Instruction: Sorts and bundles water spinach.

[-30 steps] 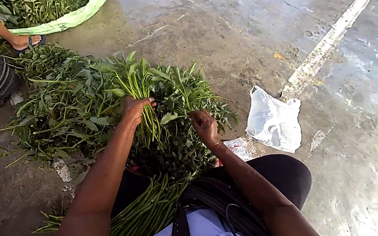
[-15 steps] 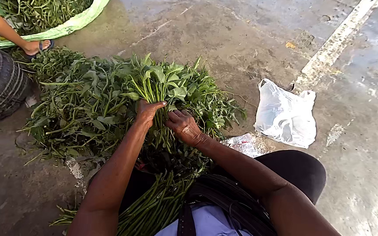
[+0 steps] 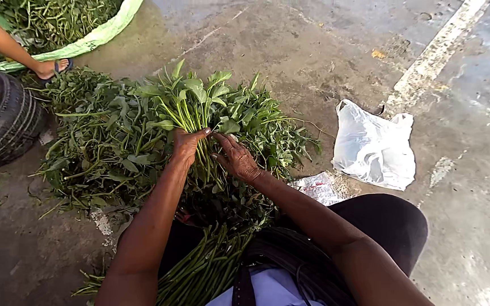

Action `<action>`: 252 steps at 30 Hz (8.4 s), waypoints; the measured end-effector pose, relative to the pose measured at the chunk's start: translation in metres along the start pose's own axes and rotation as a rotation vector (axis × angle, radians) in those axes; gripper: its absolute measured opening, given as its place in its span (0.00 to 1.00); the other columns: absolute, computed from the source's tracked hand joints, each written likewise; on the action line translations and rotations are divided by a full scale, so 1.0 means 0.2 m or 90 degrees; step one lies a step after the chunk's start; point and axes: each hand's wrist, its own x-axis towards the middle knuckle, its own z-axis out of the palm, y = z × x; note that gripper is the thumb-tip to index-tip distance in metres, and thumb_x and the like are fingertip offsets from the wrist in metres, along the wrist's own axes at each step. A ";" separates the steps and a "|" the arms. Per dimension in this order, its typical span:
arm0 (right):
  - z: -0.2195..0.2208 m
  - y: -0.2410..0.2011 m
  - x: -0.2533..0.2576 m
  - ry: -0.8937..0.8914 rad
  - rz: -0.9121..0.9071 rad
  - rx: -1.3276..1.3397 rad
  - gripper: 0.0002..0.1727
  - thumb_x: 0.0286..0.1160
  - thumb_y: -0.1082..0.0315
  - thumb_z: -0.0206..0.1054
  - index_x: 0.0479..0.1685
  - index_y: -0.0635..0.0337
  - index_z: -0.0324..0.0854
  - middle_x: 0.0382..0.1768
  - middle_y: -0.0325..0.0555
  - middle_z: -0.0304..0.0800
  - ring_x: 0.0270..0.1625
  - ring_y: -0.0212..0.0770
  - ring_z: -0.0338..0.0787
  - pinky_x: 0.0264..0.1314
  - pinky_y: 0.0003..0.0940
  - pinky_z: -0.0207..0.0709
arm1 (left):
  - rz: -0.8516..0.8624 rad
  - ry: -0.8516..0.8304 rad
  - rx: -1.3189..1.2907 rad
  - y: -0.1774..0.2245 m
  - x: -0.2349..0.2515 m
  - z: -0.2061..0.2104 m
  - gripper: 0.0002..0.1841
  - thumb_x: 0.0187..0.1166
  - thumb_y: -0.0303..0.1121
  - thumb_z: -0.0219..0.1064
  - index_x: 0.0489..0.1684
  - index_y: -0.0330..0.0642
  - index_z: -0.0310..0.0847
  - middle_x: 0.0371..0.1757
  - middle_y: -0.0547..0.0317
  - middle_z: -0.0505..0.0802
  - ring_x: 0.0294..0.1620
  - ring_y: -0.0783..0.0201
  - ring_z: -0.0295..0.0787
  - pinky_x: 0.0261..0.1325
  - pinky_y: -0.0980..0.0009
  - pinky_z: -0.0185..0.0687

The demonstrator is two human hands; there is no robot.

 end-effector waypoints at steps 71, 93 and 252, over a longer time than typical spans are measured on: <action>-0.21 0.56 -0.17 -0.221 0.484 -0.030 0.15 0.78 0.61 0.68 0.55 0.62 0.87 0.50 0.61 0.91 0.57 0.63 0.89 0.58 0.69 0.78 | -0.168 -0.074 -0.215 0.11 0.03 -0.07 0.14 0.76 0.16 0.67 0.56 0.35 0.74 0.40 0.48 0.93 0.39 0.54 0.95 0.45 0.57 0.95; -0.11 -0.04 -0.08 0.077 0.201 0.147 0.11 0.81 0.66 0.70 0.54 0.61 0.87 0.25 0.45 0.86 0.22 0.40 0.81 0.28 0.41 0.79 | -0.087 -0.098 -0.215 -0.05 -0.10 0.07 0.18 0.80 0.22 0.66 0.67 0.39 0.75 0.55 0.51 0.92 0.54 0.58 0.92 0.61 0.59 0.89; -0.05 0.09 -0.11 -0.023 0.205 0.314 0.15 0.85 0.67 0.65 0.59 0.71 0.83 0.48 0.54 0.90 0.45 0.38 0.89 0.56 0.35 0.83 | -0.089 -0.096 -0.063 0.01 0.02 -0.03 0.19 0.70 0.13 0.70 0.58 0.30 0.74 0.43 0.48 0.94 0.39 0.58 0.94 0.46 0.63 0.93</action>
